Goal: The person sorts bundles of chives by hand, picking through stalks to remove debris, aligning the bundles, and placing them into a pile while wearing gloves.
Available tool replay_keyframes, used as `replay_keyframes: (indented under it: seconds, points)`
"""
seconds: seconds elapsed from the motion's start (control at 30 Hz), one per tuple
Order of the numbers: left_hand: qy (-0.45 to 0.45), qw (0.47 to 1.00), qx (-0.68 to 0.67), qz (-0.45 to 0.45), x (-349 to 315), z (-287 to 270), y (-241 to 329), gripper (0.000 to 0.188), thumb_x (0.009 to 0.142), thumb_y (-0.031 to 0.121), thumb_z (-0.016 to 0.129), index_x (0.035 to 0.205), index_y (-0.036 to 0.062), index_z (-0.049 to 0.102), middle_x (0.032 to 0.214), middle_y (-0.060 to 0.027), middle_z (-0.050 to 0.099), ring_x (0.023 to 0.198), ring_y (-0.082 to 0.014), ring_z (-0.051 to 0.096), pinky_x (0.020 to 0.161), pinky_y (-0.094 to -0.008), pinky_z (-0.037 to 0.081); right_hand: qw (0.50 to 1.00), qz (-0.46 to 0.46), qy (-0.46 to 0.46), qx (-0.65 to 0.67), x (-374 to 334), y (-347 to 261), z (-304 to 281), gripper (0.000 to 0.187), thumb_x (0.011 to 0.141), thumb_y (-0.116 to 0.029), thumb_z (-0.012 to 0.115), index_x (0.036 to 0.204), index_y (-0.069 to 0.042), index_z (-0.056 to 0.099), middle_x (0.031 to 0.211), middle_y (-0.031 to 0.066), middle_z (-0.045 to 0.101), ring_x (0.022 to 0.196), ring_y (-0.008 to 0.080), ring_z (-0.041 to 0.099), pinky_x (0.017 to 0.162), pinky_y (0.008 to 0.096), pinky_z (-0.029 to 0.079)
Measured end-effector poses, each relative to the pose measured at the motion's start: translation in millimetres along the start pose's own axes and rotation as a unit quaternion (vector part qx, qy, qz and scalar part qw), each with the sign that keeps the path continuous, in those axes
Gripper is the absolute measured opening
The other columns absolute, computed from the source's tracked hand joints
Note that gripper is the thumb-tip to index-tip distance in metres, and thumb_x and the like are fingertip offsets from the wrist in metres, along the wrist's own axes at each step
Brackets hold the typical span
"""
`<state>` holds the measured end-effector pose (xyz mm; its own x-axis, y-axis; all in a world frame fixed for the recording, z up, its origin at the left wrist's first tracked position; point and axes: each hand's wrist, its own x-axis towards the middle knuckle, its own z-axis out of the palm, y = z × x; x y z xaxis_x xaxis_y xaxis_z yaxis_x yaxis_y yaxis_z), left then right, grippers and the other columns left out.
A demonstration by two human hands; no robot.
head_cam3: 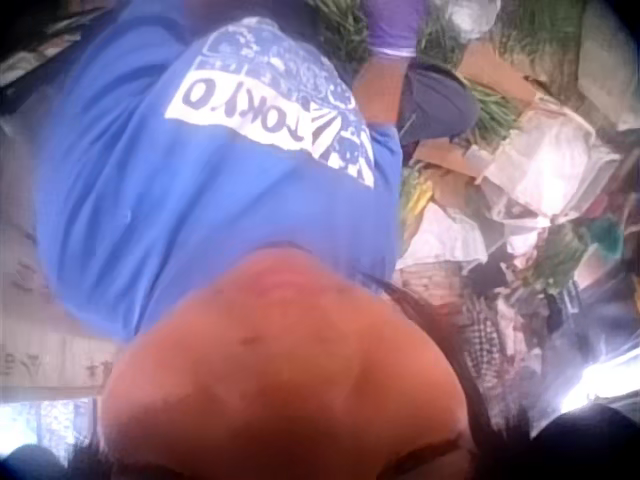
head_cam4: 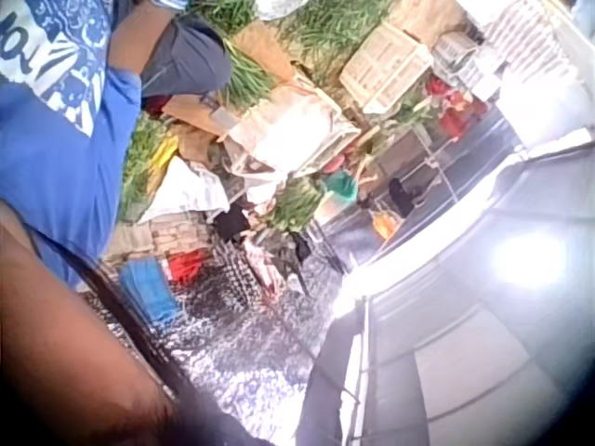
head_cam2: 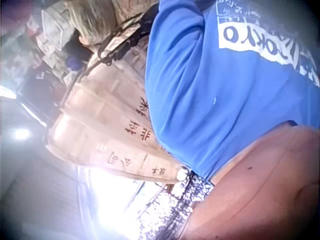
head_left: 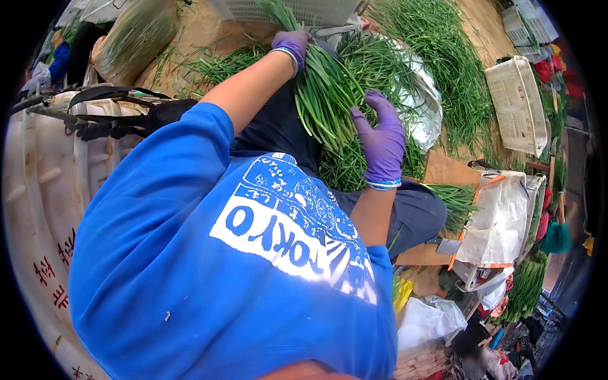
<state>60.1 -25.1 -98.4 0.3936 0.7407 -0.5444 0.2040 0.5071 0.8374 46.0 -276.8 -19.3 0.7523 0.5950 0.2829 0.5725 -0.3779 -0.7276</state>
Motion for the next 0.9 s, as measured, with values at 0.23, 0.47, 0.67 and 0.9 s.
replay_keyframes:
  seconds: [0.23,0.47,0.67,0.9]
  points:
    - [0.048,0.99,0.118,0.062,-30,29,-2,0.036,0.063,0.014,0.065,0.089,-0.008,0.053,0.083,-0.0199,0.059,0.067,-0.0285,0.059,0.064,-0.0338,0.049,0.993,-0.022,-0.01,-0.119,28,0,47,0.029,0.069,-0.022,0.062,0.089,0.0,0.06,0.097,0.017,0.057,0.095,0.0281,0.053,0.083,0.0338,0.04]
    - [-0.045,0.996,-0.07,-0.022,-62,23,14,0.028,0.062,0.009,0.064,0.084,-0.005,0.055,0.078,-0.0164,0.059,0.064,-0.026,0.06,0.061,-0.0336,0.05,0.997,0.013,0.074,-0.002,21,5,55,0.019,0.07,-0.016,0.06,0.071,0.002,0.058,0.094,0.0191,0.057,0.087,0.0309,0.054,0.079,0.035,0.041]
    - [-0.09,0.986,-0.112,-0.082,-70,19,27,0.022,0.065,0.007,0.062,0.081,-0.0049,0.053,0.072,-0.0162,0.06,0.06,-0.0275,0.06,0.059,-0.0402,0.052,0.939,0.114,0.074,0.317,13,-21,25,0.012,0.077,-0.006,0.052,0.077,0.006,0.055,0.096,0.0167,0.056,0.083,0.0193,0.055,0.077,0.0276,0.042]
    - [-0.041,0.998,-0.044,-0.013,7,13,-13,0.025,0.071,0.014,0.06,0.084,-0.0069,0.056,0.073,-0.0142,0.061,0.06,-0.0235,0.06,0.061,-0.0335,0.051,0.807,0.12,0.082,0.572,9,-35,-26,0.023,0.084,-0.018,0.046,0.088,0.004,0.054,0.089,0.0188,0.058,0.047,0.0102,0.048,0.053,0.025,0.047]
